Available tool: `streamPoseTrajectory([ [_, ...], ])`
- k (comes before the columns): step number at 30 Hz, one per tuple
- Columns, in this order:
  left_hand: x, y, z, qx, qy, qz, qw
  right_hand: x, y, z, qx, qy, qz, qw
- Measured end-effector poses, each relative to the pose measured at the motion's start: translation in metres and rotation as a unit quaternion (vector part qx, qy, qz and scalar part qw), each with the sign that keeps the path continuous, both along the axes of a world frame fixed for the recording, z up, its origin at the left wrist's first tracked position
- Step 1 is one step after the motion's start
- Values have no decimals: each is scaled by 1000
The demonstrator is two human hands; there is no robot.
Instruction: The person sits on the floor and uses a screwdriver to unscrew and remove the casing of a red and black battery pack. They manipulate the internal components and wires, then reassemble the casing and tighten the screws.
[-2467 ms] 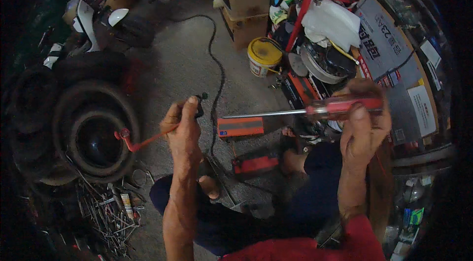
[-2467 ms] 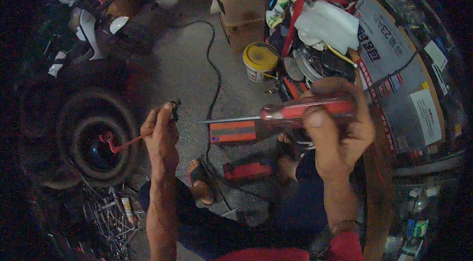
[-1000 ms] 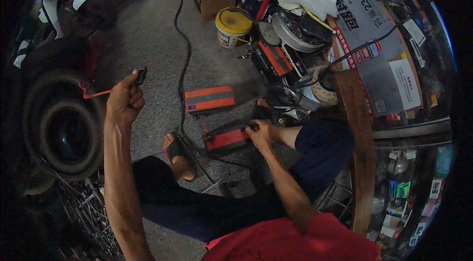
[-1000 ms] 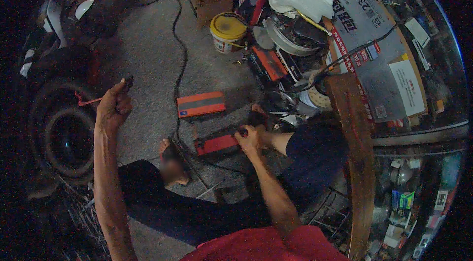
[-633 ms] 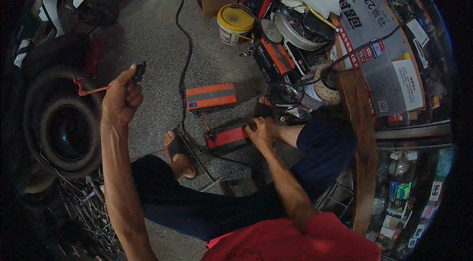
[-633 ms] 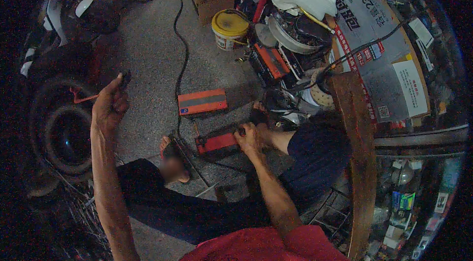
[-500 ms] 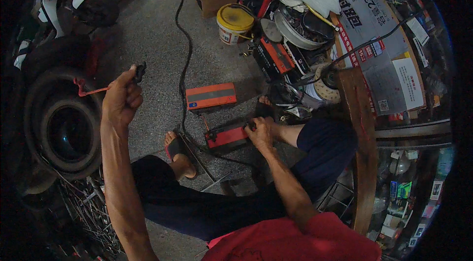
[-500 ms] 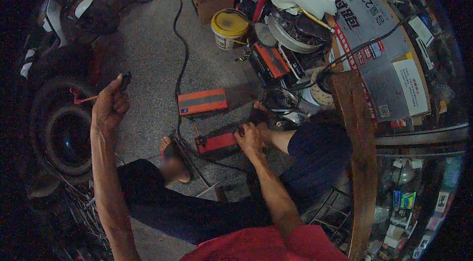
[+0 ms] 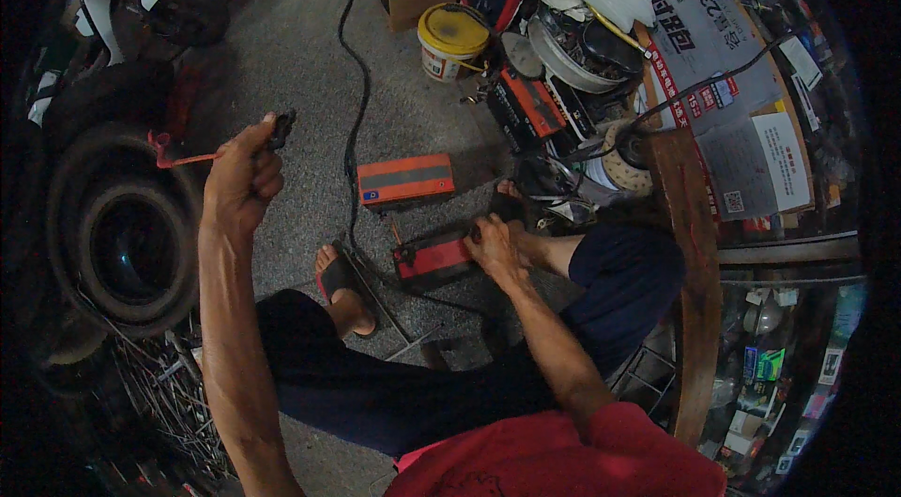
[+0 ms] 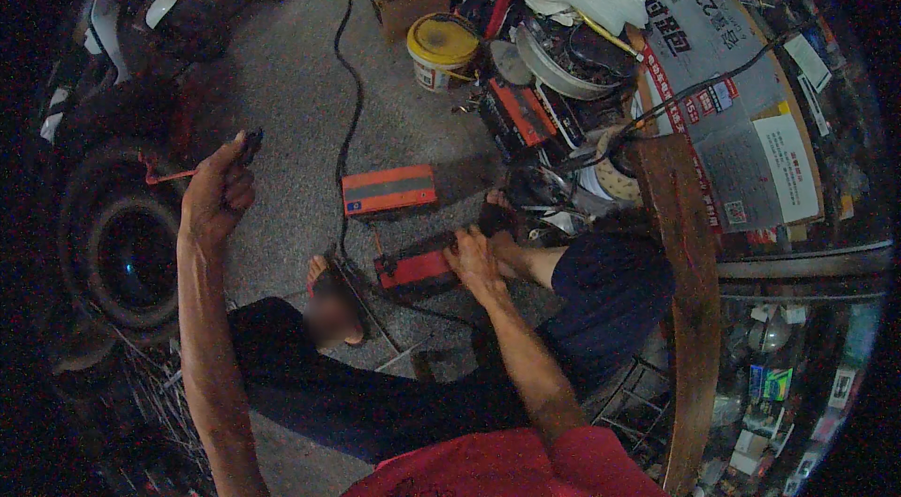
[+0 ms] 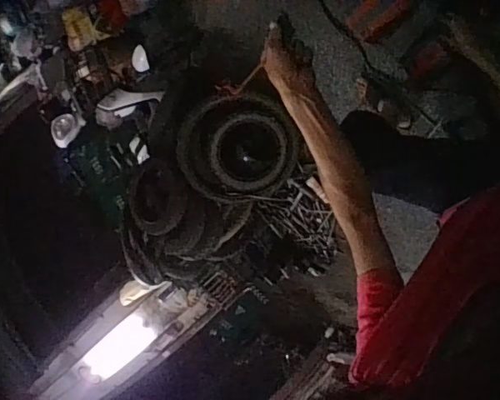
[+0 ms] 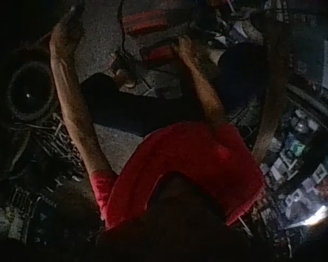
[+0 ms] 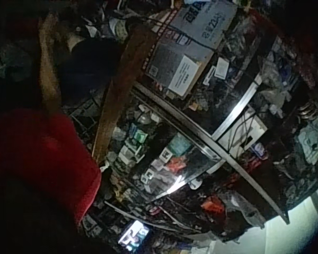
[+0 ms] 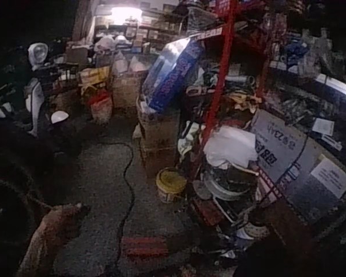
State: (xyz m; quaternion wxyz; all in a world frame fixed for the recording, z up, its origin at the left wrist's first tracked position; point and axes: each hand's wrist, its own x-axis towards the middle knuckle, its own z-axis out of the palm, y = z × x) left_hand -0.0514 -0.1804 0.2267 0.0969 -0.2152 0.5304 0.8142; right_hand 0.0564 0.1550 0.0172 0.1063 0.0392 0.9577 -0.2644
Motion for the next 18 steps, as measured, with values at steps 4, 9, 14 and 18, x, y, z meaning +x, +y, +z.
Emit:
streamPoseTrajectory([
  [4,0,-5,-7,-14,-1,2,1000,-7,-3,13,38,-18,-20,999],
  [9,2,-1,-4,-23,0,14,1000,-4,2,21,104,-65,10,992],
  [14,-1,7,3,-16,-20,0,1000,-8,6,15,87,-68,24,994],
  [18,-1,3,-1,0,-4,-12,1000,-13,7,17,78,-61,13,995],
])
